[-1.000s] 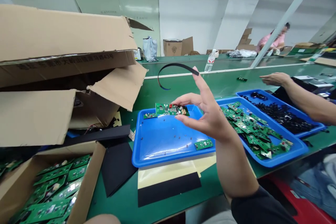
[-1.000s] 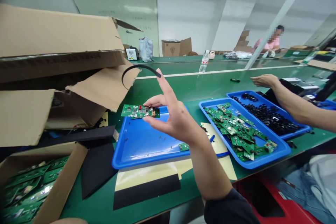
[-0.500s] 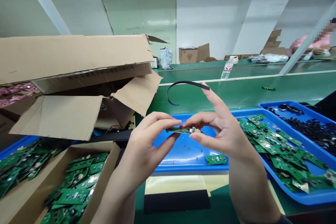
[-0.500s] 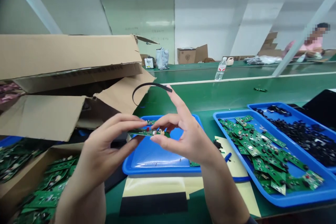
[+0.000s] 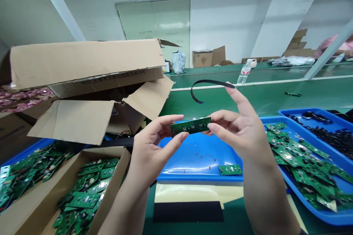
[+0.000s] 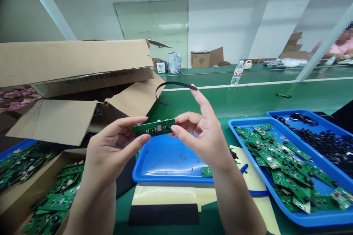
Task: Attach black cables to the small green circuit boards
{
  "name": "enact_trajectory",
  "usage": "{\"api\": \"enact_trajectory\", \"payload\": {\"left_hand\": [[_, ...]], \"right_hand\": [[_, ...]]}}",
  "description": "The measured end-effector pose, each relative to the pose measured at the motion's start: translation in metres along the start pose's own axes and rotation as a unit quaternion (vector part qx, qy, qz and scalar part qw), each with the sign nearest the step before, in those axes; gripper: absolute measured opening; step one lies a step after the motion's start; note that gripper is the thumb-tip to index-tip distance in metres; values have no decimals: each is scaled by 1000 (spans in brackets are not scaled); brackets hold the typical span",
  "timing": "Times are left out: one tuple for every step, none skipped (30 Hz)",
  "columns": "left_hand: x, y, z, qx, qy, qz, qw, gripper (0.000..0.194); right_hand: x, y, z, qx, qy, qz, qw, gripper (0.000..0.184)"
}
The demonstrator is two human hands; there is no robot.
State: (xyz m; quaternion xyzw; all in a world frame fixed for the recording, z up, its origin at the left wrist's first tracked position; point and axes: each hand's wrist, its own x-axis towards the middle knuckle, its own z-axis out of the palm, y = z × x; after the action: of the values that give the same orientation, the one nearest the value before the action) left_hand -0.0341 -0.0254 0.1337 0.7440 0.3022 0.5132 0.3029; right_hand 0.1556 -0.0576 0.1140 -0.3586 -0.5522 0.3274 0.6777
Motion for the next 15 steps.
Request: {"api": "enact_trajectory", "payload": {"left_hand": [[0,0,1,-26,-5,-9,1000,34],[0,0,1,-55,-12,-21,998,37],[1,1,1,-88,-21,-35,995,38],[1,1,1,-126,-31,-46,990,38],[1,1,1,-166,-45,-58,983,37],[2,2,1,-205,-62,-67,974,36],[3,2,0,-241,-84,-72,964,37],[3,3,0,-267,-107,-69,955,40],[3,4,0,-282,-126,-58,949,44],[4,4,0,-282,-137,-43,949,47],[3,4,1,-269,-138,-23,953,49],[3,4,1,-250,-132,-1,959,50],[2,4,2,-227,-118,23,967,48],[2,3,3,-203,-97,44,973,45],[1,2,4,-185,-74,63,978,40]], "right_hand": [[1,0,2,2,11,2,1000,81],[2,1,3,3,17,5,1000,80],[2,1,5,5,22,8,1000,79],[3,2,6,9,24,11,1000,79],[3,2,7,14,22,14,1000,79],[3,2,8,21,22,17,999,80],[4,2,9,30,21,21,999,80],[4,3,10,42,20,25,999,81],[4,3,10,57,19,29,998,81],[5,3,11,72,15,34,997,82],[5,4,12,86,9,40,995,83],[5,4,13,96,2,45,994,84],[5,4,14,102,-3,49,994,84],[5,4,15,103,-8,52,993,85],[4,4,15,101,-14,53,993,85]]}}
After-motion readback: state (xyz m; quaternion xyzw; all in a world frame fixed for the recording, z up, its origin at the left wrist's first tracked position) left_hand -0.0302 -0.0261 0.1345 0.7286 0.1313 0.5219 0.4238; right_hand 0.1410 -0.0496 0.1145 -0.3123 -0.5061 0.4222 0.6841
